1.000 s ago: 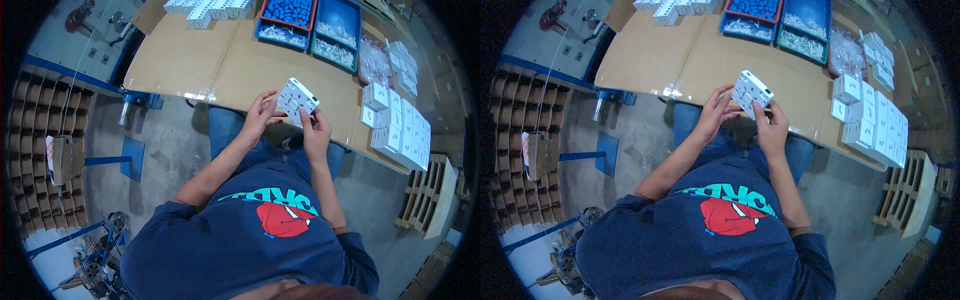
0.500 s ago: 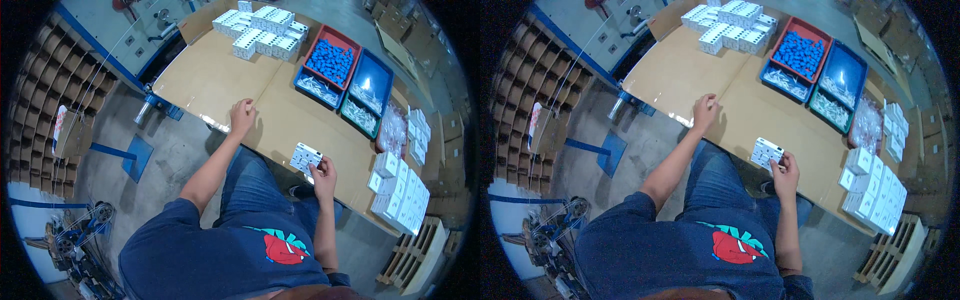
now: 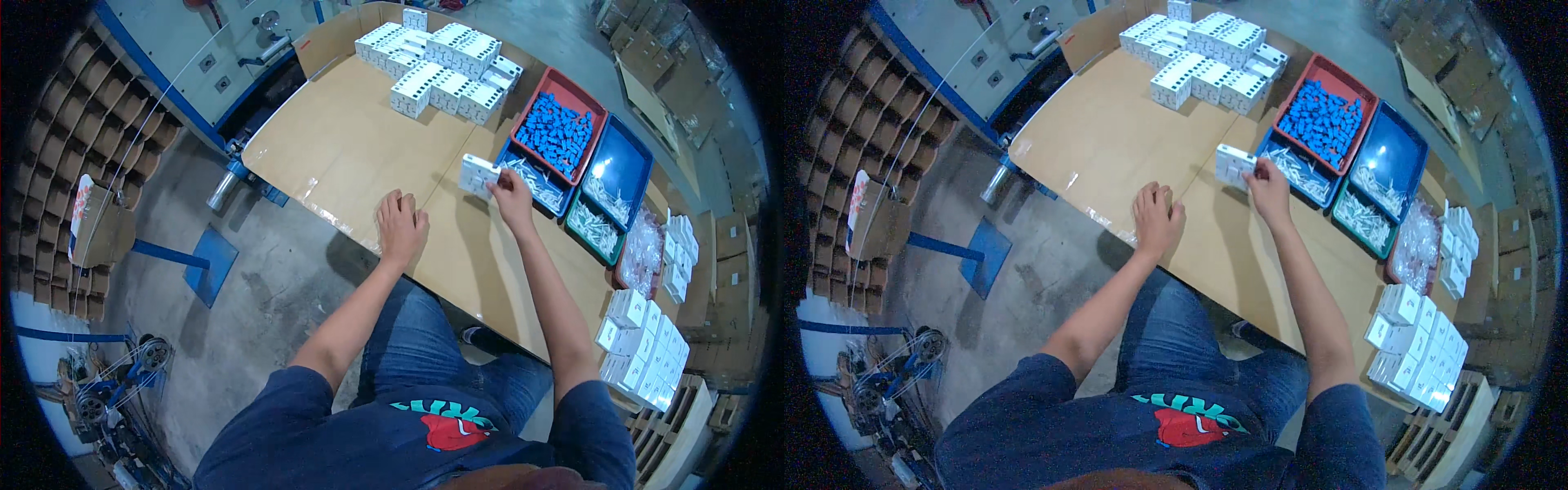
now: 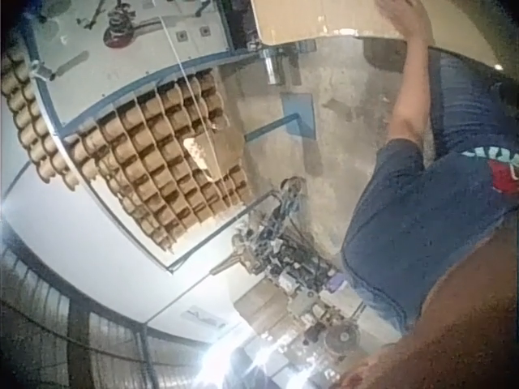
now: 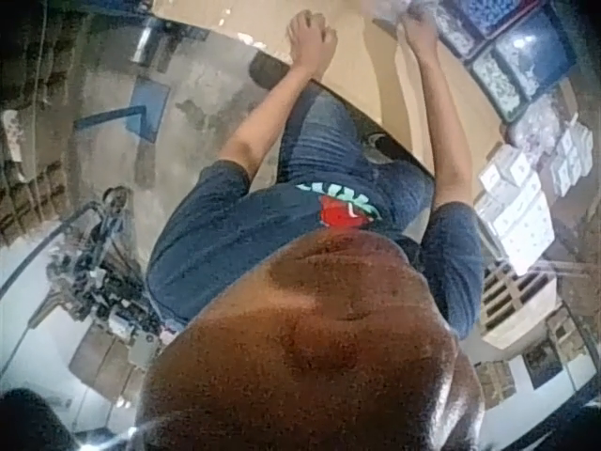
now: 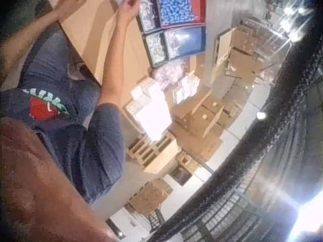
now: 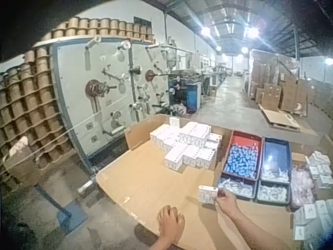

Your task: Assembling electronic units by placing circuit boards and blue components into white plastic housings.

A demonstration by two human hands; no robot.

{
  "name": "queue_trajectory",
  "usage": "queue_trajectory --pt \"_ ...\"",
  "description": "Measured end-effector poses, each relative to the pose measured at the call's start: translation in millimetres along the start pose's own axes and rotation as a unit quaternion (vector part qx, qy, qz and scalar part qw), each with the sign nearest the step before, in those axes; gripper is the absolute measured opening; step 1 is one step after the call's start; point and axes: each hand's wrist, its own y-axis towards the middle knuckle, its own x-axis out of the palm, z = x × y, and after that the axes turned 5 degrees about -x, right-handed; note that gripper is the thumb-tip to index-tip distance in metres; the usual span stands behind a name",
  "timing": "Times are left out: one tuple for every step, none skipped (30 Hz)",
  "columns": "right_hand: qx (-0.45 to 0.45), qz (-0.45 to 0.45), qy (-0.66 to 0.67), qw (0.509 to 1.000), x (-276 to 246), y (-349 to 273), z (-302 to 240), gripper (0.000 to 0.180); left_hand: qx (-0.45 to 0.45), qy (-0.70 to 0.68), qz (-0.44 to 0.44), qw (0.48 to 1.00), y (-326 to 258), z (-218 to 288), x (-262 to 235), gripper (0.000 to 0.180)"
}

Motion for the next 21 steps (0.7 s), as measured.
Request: queue_trajectory --pt "0.001 -0.001 -0.009 1.000 5.9 15.7 1.5 0.032 0.007 0.008 -0.003 1.000 1.1 2.2 -0.7 0.041" --pt "-0.012 0.016 -0.038 0.999 21.2 27.7 -10.0 0.031 0.009 0.021 -0.005 1.000 1.0 -2.0 -2.9 0.043" --pt "-0.012 0.017 -0.040 0.999 31.4 40.6 -9.0 0.031 0.009 0.019 -0.005 1.000 1.4 -1.6 -1.6 0.043" --pt "-0.006 0.049 -0.001 0.999 42.7 53.2 -8.0 0.030 0.014 0.032 -0.010 0.999 1.3 -1.9 -0.8 0.044" --pt "0.001 0.081 0.041 0.996 54.1 65.7 -2.7 0.030 0.018 0.047 -0.014 0.999 1.7 -4.4 -0.5 0.045" --pt "0.004 0.079 0.042 0.996 61.3 77.6 4.1 0.030 0.016 0.049 -0.016 0.999 2.9 -2.8 -1.9 0.045" --pt "0.005 0.086 0.026 0.996 68.0 89.4 11.0 0.030 0.010 0.061 -0.027 0.998 3.5 -0.1 -2.3 0.045" --pt "0.007 0.094 0.011 0.995 75.5 100.0 20.1 0.031 0.004 0.074 -0.038 0.996 3.8 2.1 -3.3 0.045" --pt "0.011 0.092 0.013 0.996 82.2 109.7 29.3 0.031 0.002 0.077 -0.042 0.996 3.9 3.5 -3.2 0.045" --pt "-0.003 0.101 0.024 0.995 87.4 119.1 38.6 0.028 -0.001 0.078 -0.046 0.996 4.5 5.2 -2.6 0.045" --pt "-0.019 0.111 0.035 0.993 92.6 129.7 47.8 0.025 -0.003 0.079 -0.050 0.996 6.1 5.5 -2.9 0.046" --pt "-0.009 0.105 0.062 0.992 93.6 140.2 56.3 0.025 -0.003 0.078 -0.052 0.996 7.0 8.1 -2.8 0.046" --pt "-0.006 0.107 0.060 0.992 97.0 149.0 64.4 0.025 -0.001 0.074 -0.056 0.996 8.2 11.7 -2.5 0.046" --pt "-0.008 0.122 0.041 0.992 102.5 155.0 67.6 0.027 -0.002 0.070 -0.060 0.996 8.6 12.1 -1.4 0.047" --pt "-0.010 0.138 0.021 0.990 102.9 157.7 71.8 0.030 -0.002 0.067 -0.063 0.996 9.5 13.2 -0.4 0.047" --pt "-0.013 0.154 0.025 0.988 103.9 159.8 75.6 0.032 -0.004 0.067 -0.064 0.996 10.5 15.2 0.8 0.047" --pt "-0.008 0.149 0.030 0.988 116.3 157.0 66.2 0.032 -0.011 0.079 -0.065 0.995 9.3 9.3 -1.2 0.048" --pt "0.013 0.139 0.008 0.990 126.7 155.3 56.4 0.032 -0.015 0.086 -0.066 0.994 8.0 4.2 -3.9 0.048" --pt "0.034 0.129 -0.015 0.991 136.0 152.8 46.7 0.032 -0.018 0.100 -0.067 0.993 6.1 -0.3 -6.7 0.049" --pt "0.035 0.131 -0.016 0.991 136.0 155.7 47.6 0.032 -0.014 0.108 -0.068 0.992 6.3 0.6 -6.0 0.049" --pt "0.034 0.143 -0.009 0.989 136.7 160.0 48.4 0.033 -0.013 0.107 -0.069 0.992 6.9 1.3 -4.7 0.049"
